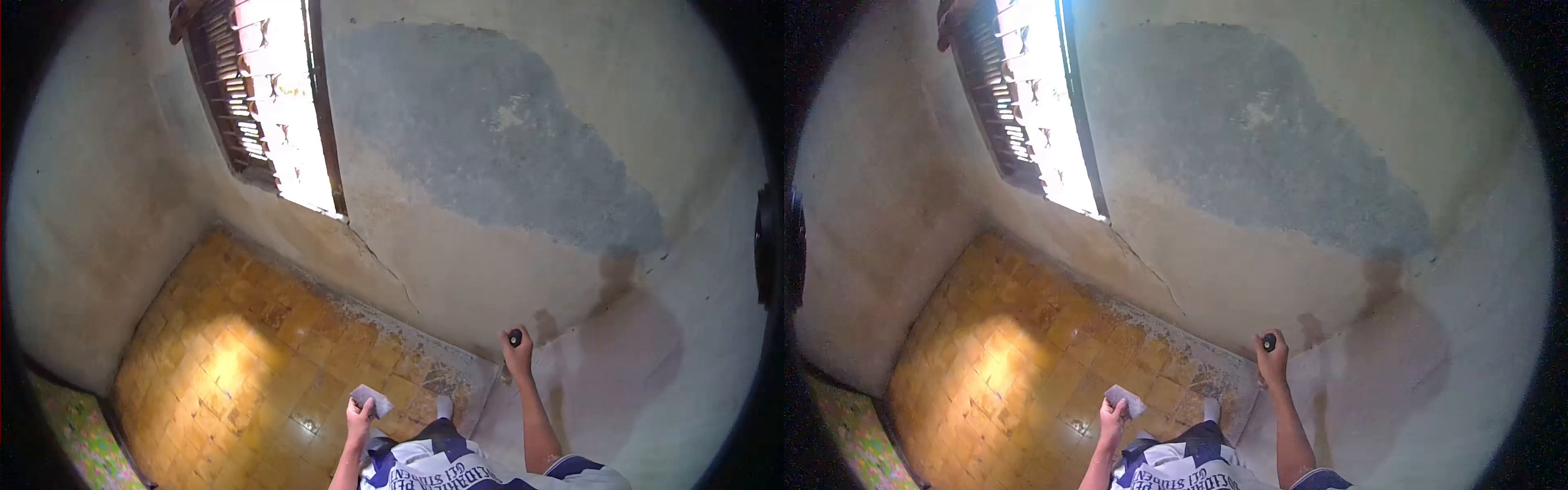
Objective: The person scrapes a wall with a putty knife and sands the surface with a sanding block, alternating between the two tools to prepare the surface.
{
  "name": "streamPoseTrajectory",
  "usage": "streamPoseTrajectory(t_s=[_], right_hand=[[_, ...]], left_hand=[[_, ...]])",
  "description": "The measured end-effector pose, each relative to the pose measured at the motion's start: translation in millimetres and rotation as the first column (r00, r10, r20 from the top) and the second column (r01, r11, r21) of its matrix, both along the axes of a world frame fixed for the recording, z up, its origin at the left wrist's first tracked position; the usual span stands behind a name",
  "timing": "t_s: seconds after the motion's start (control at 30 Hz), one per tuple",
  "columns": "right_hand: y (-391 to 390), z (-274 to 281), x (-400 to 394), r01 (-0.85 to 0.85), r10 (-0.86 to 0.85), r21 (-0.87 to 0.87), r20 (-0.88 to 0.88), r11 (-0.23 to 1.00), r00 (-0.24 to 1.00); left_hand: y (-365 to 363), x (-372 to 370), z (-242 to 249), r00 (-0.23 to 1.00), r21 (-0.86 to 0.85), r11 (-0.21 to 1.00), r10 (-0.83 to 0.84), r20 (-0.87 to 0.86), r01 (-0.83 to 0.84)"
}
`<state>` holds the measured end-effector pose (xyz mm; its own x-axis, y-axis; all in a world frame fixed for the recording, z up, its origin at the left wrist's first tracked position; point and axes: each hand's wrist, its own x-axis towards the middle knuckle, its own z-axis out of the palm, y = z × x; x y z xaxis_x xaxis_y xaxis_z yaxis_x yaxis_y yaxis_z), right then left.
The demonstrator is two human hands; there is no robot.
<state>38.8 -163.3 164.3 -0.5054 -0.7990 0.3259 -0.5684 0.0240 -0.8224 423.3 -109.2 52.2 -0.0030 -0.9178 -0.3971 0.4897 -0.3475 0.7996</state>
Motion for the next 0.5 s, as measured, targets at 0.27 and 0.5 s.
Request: streamPoseTrajectory(t_s=[0.27, 0.5], right_hand=[[115.3, -64.6, 65.1, 0.125, -0.126, 0.215, -0.010, 0.969, 0.992], [217.7, -124.5, 75.5, 0.176, -0.272, 0.428, 0.173, 0.886, 0.947]], left_hand=[[-8.1, 12.4, 12.1, 0.919, -0.109, 0.987, -0.064, 0.389, 0.115], [-20.7, 2.8, -3.5, 0.884, -0.115, 0.962, -0.176, 0.432, 0.247]])
